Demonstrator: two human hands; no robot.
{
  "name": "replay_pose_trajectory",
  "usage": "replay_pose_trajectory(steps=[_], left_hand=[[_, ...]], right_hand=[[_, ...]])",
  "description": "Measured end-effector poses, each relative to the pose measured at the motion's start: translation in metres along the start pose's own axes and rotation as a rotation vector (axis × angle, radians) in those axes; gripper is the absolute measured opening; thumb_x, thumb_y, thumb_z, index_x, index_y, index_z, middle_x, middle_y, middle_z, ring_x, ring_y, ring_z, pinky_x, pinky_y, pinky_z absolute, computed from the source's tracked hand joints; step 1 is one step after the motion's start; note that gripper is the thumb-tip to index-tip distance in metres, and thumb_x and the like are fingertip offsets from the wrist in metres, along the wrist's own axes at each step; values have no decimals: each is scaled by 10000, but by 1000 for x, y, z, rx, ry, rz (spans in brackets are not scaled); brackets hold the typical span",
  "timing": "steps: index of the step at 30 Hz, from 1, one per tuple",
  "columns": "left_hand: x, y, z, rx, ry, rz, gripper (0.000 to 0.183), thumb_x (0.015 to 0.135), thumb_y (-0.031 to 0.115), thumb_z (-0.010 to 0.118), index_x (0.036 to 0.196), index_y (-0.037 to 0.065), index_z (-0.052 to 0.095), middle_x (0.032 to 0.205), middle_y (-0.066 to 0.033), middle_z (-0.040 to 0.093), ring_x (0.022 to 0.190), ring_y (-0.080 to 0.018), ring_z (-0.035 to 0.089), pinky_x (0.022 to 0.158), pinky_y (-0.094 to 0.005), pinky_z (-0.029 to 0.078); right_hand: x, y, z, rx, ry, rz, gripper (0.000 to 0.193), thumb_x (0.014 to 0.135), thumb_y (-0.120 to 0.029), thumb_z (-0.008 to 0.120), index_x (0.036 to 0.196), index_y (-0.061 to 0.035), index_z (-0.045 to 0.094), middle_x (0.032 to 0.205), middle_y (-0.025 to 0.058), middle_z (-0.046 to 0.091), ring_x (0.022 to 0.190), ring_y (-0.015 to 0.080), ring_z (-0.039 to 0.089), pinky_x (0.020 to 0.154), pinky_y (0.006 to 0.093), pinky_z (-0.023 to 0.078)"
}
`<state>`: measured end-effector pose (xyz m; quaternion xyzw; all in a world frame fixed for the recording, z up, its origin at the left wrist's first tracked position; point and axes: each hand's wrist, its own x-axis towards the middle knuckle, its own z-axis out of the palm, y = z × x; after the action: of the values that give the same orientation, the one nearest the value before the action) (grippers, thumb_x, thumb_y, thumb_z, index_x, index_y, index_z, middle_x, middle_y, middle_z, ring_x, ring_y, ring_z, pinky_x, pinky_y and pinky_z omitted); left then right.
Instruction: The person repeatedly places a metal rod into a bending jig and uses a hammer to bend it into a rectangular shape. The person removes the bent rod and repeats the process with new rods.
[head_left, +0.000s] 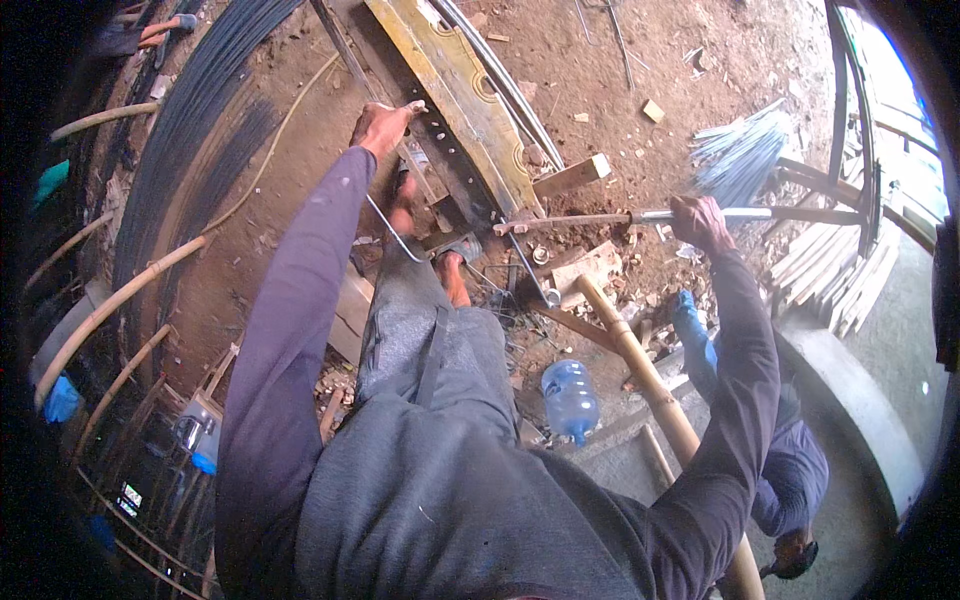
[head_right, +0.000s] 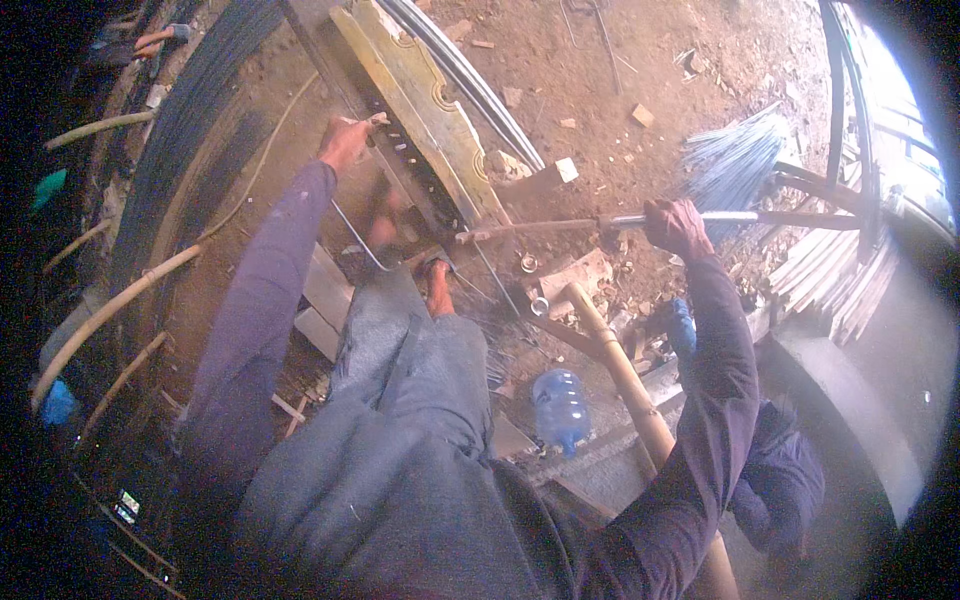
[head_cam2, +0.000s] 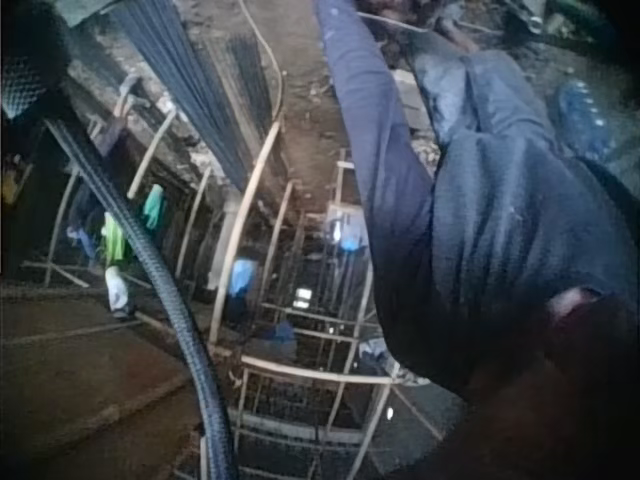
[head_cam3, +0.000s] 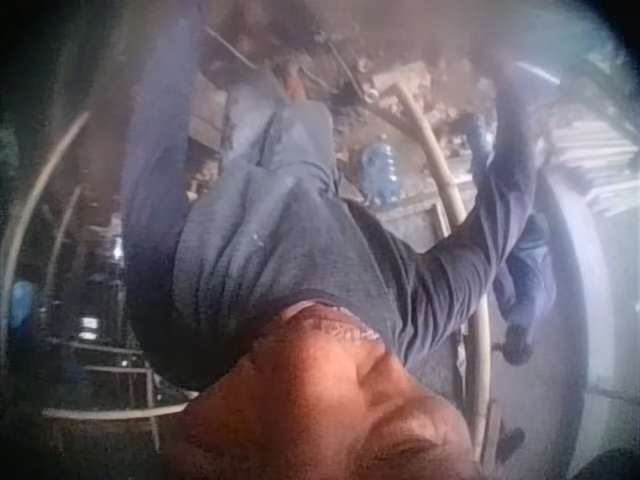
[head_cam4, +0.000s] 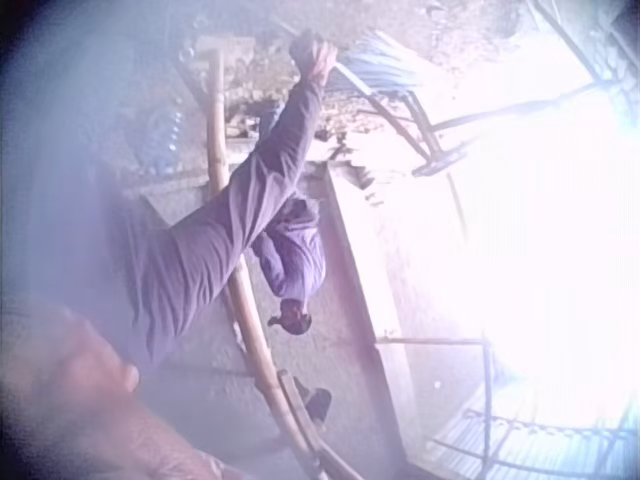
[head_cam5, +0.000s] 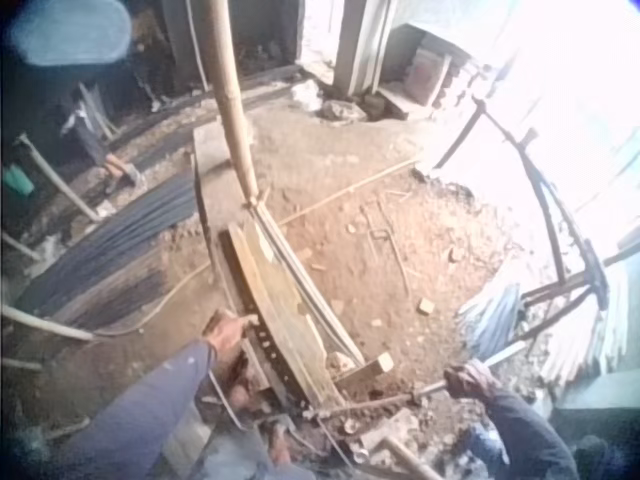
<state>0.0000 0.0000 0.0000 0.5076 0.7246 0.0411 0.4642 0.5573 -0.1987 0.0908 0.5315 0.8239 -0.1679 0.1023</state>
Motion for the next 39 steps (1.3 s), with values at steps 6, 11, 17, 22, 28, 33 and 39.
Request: replay_pose_trajectory(steps=[6,11,17,22,28,33,39], left_hand=[[26,-27,19,-133,8,87,638,796,570,738,615,-35,645,590,-111,609,609,-192,554,600,-423,431],[6,-22,18,-143,100,196,579,795,528,768,571,11,631,534,-51,554,550,-154,499,546,-396,396],[24,-25,9,-50,14,185,416,848,443,747,797,30,749,708,-26,666,690,-129,574,671,-350,453],[19,-30,6,-51,62,233,446,882,449,723,916,9,784,720,-6,676,690,-121,559,661,-327,440],[-5,-28,28,179,448,467,649,889,644,594,682,32,663,602,-93,592,581,-253,527,584,-415,389],[-24,-22,38,296,574,565,693,926,711,467,737,79,682,678,-183,663,637,-417,631,589,-513,438],[-30,-18,45,292,662,662,630,958,646,470,714,103,675,649,-154,658,607,-395,643,512,-494,439]], right_hand=[[-4,2,14,44,126,-45,80,763,-75,618,759,-78,538,601,141,582,532,364,602,483,464,467],[-34,-24,33,79,45,168,97,744,-98,656,751,-70,563,653,135,624,616,354,651,533,471,492],[-64,-28,46,91,-35,431,68,784,-169,661,809,-106,655,676,146,656,636,362,671,570,473,511],[-97,-15,51,33,54,641,88,747,-169,667,800,-98,665,751,176,685,740,373,688,661,469,519],[-130,-64,106,44,96,806,109,722,-149,680,804,-91,638,758,176,675,765,391,676,694,494,516],[-190,-169,165,132,69,1065,146,732,-153,677,861,-88,662,768,186,671,784,410,667,698,507,506],[-213,-346,205,127,-34,1447,231,674,-235,748,857,-100,704,783,210,683,765,402,691,676,497,539]])
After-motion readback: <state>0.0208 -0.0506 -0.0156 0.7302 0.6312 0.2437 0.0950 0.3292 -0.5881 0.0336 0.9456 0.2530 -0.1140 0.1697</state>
